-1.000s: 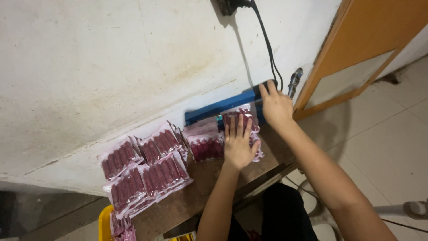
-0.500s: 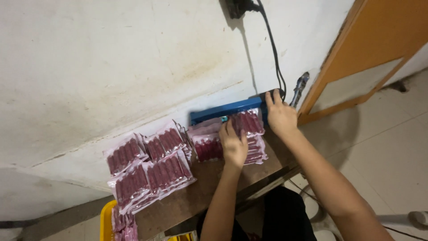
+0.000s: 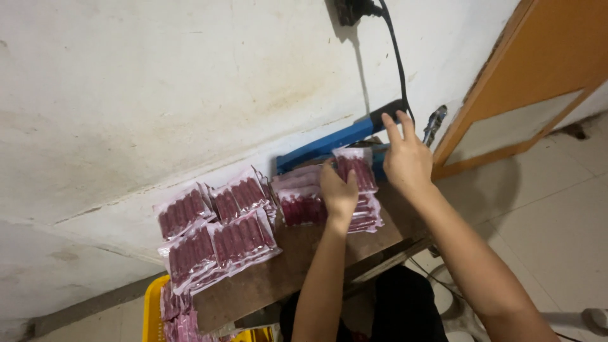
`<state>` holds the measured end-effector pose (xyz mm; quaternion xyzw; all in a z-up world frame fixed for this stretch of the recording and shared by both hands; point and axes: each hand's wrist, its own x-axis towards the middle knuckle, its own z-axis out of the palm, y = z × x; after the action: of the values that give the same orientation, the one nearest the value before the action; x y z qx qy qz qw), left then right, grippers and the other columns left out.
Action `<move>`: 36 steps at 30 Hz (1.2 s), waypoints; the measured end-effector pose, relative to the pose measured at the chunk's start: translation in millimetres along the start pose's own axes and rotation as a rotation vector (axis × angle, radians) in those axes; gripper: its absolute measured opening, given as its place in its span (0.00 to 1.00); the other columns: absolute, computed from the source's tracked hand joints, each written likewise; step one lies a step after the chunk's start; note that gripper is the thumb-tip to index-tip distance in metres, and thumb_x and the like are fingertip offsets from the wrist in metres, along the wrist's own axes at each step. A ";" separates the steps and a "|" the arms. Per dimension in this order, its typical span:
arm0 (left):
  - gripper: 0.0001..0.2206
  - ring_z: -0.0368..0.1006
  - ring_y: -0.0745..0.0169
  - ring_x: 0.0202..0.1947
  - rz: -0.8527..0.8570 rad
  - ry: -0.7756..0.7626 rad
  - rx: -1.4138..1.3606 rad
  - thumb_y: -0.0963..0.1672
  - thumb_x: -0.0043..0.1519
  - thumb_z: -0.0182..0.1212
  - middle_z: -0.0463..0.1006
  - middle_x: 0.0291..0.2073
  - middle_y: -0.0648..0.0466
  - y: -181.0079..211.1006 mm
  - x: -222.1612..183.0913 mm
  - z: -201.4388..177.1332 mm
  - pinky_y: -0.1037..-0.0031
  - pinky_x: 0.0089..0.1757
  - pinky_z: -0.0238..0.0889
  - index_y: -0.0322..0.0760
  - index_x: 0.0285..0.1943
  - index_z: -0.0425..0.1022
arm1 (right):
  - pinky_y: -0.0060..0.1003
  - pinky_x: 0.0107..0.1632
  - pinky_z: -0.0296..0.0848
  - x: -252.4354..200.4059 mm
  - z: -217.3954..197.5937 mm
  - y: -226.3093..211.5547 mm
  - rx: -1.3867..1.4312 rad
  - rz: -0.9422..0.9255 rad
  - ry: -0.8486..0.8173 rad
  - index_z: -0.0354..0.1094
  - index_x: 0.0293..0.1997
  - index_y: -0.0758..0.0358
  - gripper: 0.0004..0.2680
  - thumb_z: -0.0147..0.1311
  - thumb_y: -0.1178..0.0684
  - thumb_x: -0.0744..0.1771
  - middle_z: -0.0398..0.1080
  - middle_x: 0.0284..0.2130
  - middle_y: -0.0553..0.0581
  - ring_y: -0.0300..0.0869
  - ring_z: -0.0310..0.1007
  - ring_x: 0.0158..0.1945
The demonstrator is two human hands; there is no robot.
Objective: The person seals plastic packages containing meat products by hand using a heat sealer.
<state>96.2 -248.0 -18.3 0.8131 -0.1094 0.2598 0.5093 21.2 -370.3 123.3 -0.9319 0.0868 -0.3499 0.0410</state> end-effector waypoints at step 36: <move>0.43 0.53 0.31 0.69 -0.105 0.096 -0.352 0.42 0.49 0.77 0.59 0.64 0.34 -4.7 -25.0 -190.6 0.47 0.66 0.42 0.35 0.75 0.57 | 0.52 0.53 0.73 -55.5 44.1 -116.7 0.864 0.074 -0.277 0.72 0.44 0.54 0.05 0.53 0.48 0.69 0.77 0.34 0.62 0.58 0.77 0.46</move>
<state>18.0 -79.3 30.7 0.7028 -0.0863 0.2481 0.6611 24.7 -244.5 70.3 -0.8637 -0.0403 -0.2242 0.4496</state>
